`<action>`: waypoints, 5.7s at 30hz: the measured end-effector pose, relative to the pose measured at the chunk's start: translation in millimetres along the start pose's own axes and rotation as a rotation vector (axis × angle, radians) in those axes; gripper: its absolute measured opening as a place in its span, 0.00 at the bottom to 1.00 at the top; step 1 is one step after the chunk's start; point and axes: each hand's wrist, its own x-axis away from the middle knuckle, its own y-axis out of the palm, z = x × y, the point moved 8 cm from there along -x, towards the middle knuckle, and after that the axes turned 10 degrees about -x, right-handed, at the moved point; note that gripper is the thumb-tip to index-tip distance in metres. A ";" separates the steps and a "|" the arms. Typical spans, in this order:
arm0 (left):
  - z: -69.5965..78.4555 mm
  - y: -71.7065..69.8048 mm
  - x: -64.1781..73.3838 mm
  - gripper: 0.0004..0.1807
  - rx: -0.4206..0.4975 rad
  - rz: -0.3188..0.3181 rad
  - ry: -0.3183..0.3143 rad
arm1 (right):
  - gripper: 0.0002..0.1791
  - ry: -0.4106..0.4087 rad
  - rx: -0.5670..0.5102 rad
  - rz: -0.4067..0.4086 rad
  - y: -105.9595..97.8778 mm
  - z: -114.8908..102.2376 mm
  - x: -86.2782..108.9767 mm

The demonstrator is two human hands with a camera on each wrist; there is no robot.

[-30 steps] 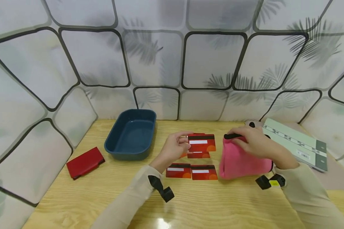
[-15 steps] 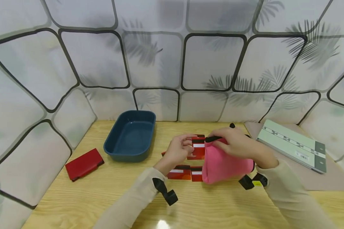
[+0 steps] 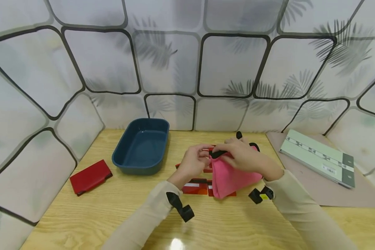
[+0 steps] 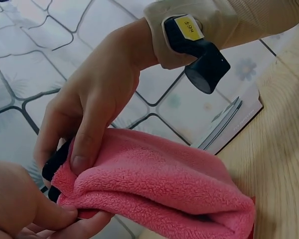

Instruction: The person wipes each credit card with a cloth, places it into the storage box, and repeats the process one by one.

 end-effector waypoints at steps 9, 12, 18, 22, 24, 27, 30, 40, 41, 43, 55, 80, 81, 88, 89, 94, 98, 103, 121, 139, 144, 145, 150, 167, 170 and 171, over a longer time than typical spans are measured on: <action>5.8 -9.6 2.2 0.26 0.057 0.040 -0.008 | 0.10 -0.019 -0.023 0.042 -13.0 10.1 3.4; 6.1 -16.2 4.6 0.26 0.062 0.060 0.000 | 0.11 0.026 -0.013 0.055 -19.1 17.5 5.2; 3.6 -23.5 7.8 0.26 0.038 0.088 0.024 | 0.13 0.113 -0.003 0.035 -30.6 35.2 13.0; 1.3 -22.9 6.8 0.26 -0.018 0.094 0.029 | 0.12 0.101 -0.007 0.025 -33.5 48.7 22.6; 0.8 -24.2 6.8 0.26 -0.072 0.112 0.028 | 0.11 0.092 -0.007 0.035 -34.3 55.5 27.8; 1.2 -26.9 7.4 0.26 -0.126 0.129 0.017 | 0.11 0.074 -0.010 0.067 -35.9 61.6 35.6; 1.3 -26.9 8.5 0.26 -0.155 0.114 0.019 | 0.10 0.044 -0.033 0.100 -37.5 60.9 41.3; -8.7 -31.0 9.5 0.26 -0.031 0.140 -0.031 | 0.13 0.088 -0.159 0.180 -37.0 55.9 59.6; -9.3 -31.4 9.6 0.25 -0.029 0.143 -0.033 | 0.13 0.105 -0.178 0.179 -36.6 56.4 61.9; -11.2 -31.2 9.5 0.23 -0.024 0.138 -0.046 | 0.13 0.128 -0.217 0.174 -35.3 56.3 65.7; -22.1 -16.9 6.7 0.17 -0.020 0.101 -0.005 | 0.14 0.137 -0.322 0.120 -20.7 43.9 75.7; -17.1 -13.1 2.8 0.16 -0.070 0.238 0.062 | 0.14 0.102 -0.196 0.125 -27.6 33.7 64.3; -18.3 -12.5 3.2 0.16 -0.067 0.235 0.058 | 0.14 0.100 -0.199 0.120 -27.3 32.9 63.8; -26.6 -11.4 2.1 0.16 0.083 0.226 -0.004 | 0.14 0.122 -0.172 0.071 -25.8 26.7 60.2; -26.5 -12.5 1.3 0.16 0.106 0.237 -0.002 | 0.14 0.120 -0.169 0.073 -26.9 25.5 59.5; -20.2 -20.3 -0.4 0.16 0.110 0.281 0.043 | 0.13 0.073 -0.177 0.087 -32.7 17.6 52.6; -19.6 -20.0 -0.6 0.16 0.096 0.252 0.047 | 0.13 0.061 -0.202 0.064 -33.1 12.6 46.1; -20.6 -11.3 -1.2 0.15 0.101 0.151 0.080 | 0.12 0.059 -0.189 0.034 -32.1 5.7 37.3; -9.7 2.4 6.7 0.25 -0.014 -0.004 0.077 | 0.10 0.076 -0.072 -0.025 -14.6 -3.2 11.4; 1.6 4.0 10.4 0.21 -0.019 -0.041 0.194 | 0.16 0.064 0.086 -0.021 -0.7 -6.0 -0.9; 1.1 -0.8 7.2 0.20 0.001 -0.026 0.178 | 0.17 0.092 0.062 -0.018 -6.3 -1.5 -0.7; 1.4 -2.0 6.7 0.20 0.008 -0.024 0.171 | 0.17 0.095 0.061 -0.015 -8.2 -1.0 -0.1; 0.0 -7.3 4.5 0.21 0.025 0.006 0.139 | 0.16 0.134 0.066 -0.002 -17.0 6.7 6.0; -8.3 -18.7 2.7 0.22 0.040 0.113 0.098 | 0.15 0.183 0.159 0.177 -38.4 32.6 31.2; -11.8 -22.5 4.7 0.23 0.041 0.128 0.079 | 0.16 0.185 0.156 0.228 -42.5 31.3 31.8; -13.4 -24.0 5.1 0.23 0.043 0.138 0.073 | 0.16 0.176 0.152 0.252 -44.5 29.2 31.6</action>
